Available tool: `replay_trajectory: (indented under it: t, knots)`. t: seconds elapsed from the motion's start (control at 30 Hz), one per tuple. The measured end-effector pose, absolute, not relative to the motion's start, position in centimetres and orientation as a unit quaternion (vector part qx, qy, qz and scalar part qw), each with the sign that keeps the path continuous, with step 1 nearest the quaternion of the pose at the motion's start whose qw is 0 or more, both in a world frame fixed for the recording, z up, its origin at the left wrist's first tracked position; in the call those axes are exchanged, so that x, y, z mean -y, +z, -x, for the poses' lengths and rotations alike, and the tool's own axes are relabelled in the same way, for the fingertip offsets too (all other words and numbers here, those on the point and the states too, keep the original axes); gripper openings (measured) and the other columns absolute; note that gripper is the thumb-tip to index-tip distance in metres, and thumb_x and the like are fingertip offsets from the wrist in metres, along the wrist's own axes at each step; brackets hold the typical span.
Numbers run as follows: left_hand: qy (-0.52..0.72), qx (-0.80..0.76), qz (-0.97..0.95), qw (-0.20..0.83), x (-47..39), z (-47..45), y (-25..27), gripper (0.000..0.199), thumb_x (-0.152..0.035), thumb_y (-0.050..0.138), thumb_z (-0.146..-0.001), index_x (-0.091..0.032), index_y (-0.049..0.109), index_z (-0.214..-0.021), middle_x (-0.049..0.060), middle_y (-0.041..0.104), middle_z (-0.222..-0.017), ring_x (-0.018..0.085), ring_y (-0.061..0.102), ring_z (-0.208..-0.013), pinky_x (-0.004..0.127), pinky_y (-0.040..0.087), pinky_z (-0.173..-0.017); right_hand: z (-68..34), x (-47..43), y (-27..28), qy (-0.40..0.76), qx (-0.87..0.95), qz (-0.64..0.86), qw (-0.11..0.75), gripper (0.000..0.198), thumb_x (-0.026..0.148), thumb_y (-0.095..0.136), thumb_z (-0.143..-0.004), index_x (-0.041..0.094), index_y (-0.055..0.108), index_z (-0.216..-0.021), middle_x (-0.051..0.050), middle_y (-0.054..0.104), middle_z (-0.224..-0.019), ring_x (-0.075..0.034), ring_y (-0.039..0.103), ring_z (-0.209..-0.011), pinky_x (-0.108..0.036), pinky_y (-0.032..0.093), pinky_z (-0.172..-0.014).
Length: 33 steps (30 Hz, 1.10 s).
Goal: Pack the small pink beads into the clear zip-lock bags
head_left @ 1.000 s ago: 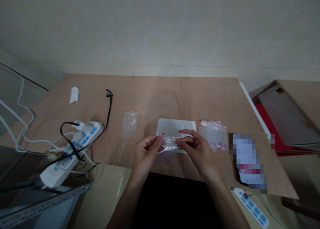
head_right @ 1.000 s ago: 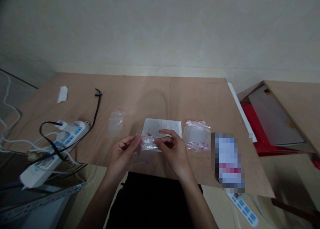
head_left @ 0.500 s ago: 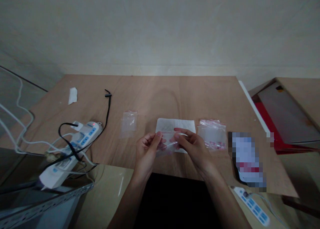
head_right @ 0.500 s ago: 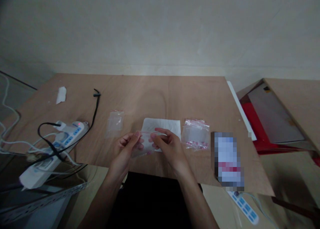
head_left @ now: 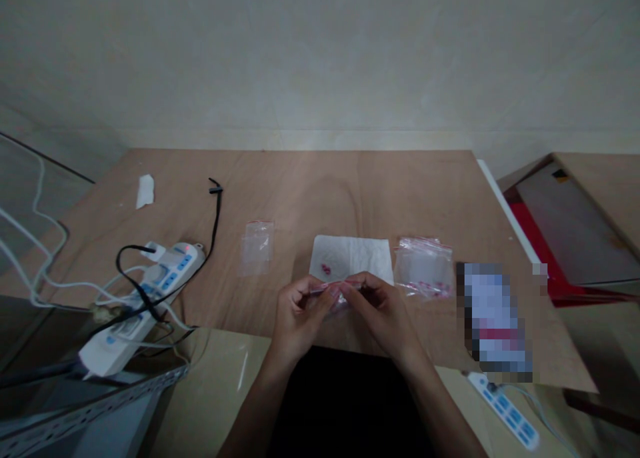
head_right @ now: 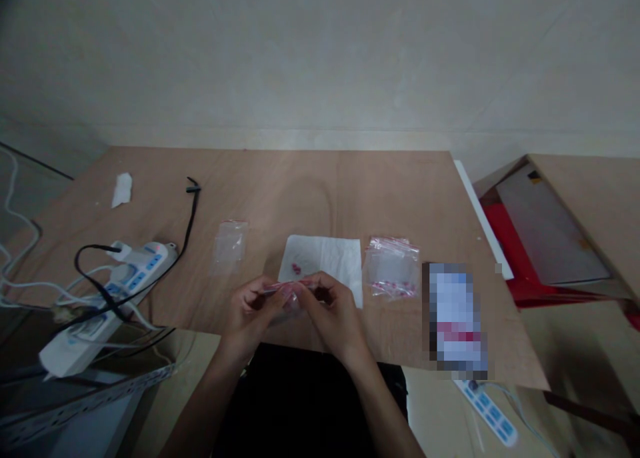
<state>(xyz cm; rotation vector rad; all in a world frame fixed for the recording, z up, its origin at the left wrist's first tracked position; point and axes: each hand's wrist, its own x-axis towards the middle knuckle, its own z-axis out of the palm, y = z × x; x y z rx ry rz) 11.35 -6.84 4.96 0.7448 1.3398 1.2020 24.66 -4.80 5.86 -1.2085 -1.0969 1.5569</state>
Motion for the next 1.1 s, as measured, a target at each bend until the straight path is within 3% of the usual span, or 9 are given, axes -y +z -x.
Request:
replay_trajectory:
  t: [0.13, 0.27, 0.47, 0.67, 0.8, 0.9, 1.0, 1.1]
  knots:
    - [0.5, -0.557, -0.337, 0.571, 7.2, -11.5, 4.7, 0.037, -0.05, 0.081, -0.065, -0.015, 0.07, -0.067, 0.003, 0.069, -0.063, 0.014, 0.065, -0.059, 0.027, 0.059, -0.059, -24.9, 5.2, 5.6, 0.62, 0.439, 0.478, 0.441, 0.03, 0.05, 0.078, -0.069, 0.022, 0.068, -0.064, -0.002, 0.07, -0.061, -0.017, 0.064, -0.06, -0.029, 0.052, -0.06]
    - [0.464, -0.546, -0.402, 0.569, 6.8, -11.3, 5.4, 0.032, -0.047, 0.071, -0.078, -0.016, 0.075, -0.072, 0.006, 0.074, -0.069, 0.017, 0.069, -0.067, 0.025, 0.057, -0.064, -25.4, 5.3, 5.4, 0.572, 0.458, 0.501, 0.46, 0.029, 0.043, 0.076, -0.073, 0.021, 0.063, -0.059, -0.001, 0.066, -0.058, -0.015, 0.06, -0.056, -0.028, 0.049, -0.058]
    - [0.426, -0.582, -0.472, 0.507, 6.5, -11.3, 6.1, 0.021, -0.034, 0.065, -0.085, -0.019, 0.079, -0.081, 0.006, 0.078, -0.081, 0.021, 0.073, -0.075, 0.027, 0.057, -0.069, -25.3, 5.6, 5.1, 0.463, 0.548, 0.535, 0.446, 0.018, 0.035, 0.064, -0.086, 0.021, 0.067, -0.075, -0.003, 0.069, -0.071, -0.017, 0.064, -0.067, -0.028, 0.05, -0.064]
    - [0.387, -0.568, -0.535, 0.492, 6.4, -10.4, 5.7, 0.024, -0.038, 0.06, -0.088, -0.021, 0.078, -0.085, 0.005, 0.078, -0.085, 0.021, 0.073, -0.081, 0.029, 0.056, -0.076, -26.5, 5.5, 6.0, 0.444, 0.595, 0.534, 0.405, 0.018, 0.035, 0.061, -0.089, 0.021, 0.07, -0.082, -0.005, 0.072, -0.076, -0.018, 0.068, -0.07, -0.029, 0.053, -0.066]
    - [0.426, -0.687, -0.51, 0.294, 5.0, -7.4, 4.4, 0.03, -0.044, 0.059, -0.087, -0.019, 0.073, -0.094, 0.009, 0.076, -0.099, 0.024, 0.07, -0.096, 0.035, 0.053, -0.089, -30.3, 4.4, 6.5, 0.368, 0.559, 0.612, 0.421, 0.028, 0.046, 0.062, -0.086, 0.019, 0.07, -0.08, -0.002, 0.064, -0.059, -0.015, 0.06, -0.05, -0.026, 0.046, -0.048]
    - [0.408, -0.789, -0.443, 0.121, 2.9, -4.5, 3.3, 0.053, -0.049, 0.064, -0.079, -0.011, 0.063, -0.114, 0.018, 0.068, -0.116, 0.032, 0.063, -0.111, 0.046, 0.047, -0.097, -33.8, 2.6, 5.9, 0.322, 0.523, 0.662, 0.429, 0.042, 0.057, 0.066, -0.079, 0.018, 0.067, -0.096, -0.004, 0.067, -0.065, -0.014, 0.056, -0.043, -0.025, 0.041, -0.04]
    - [0.366, -0.823, -0.427, 0.08, 0.6, -2.5, 2.3, 0.082, -0.052, 0.071, -0.072, 0.002, 0.047, -0.13, 0.032, 0.051, -0.137, 0.044, 0.043, -0.133, 0.055, 0.032, -0.11, -36.4, 0.5, 4.5, 0.263, 0.526, 0.708, 0.392, 0.06, 0.064, 0.063, -0.077, 0.018, 0.06, -0.116, -0.008, 0.07, -0.078, -0.017, 0.059, -0.045, -0.028, 0.044, -0.042]
    - [0.255, -0.861, -0.438, 0.051, -1.1, -2.0, 1.3, 0.081, -0.053, 0.072, -0.071, 0.004, 0.049, -0.125, 0.034, 0.052, -0.133, 0.047, 0.045, -0.13, 0.055, 0.033, -0.108, -37.9, -1.1, 2.8, 0.17, 0.573, 0.738, 0.313, 0.067, 0.07, 0.051, -0.081, 0.014, 0.06, -0.117, -0.014, 0.07, -0.084, -0.024, 0.064, -0.057, -0.04, 0.052, -0.057]
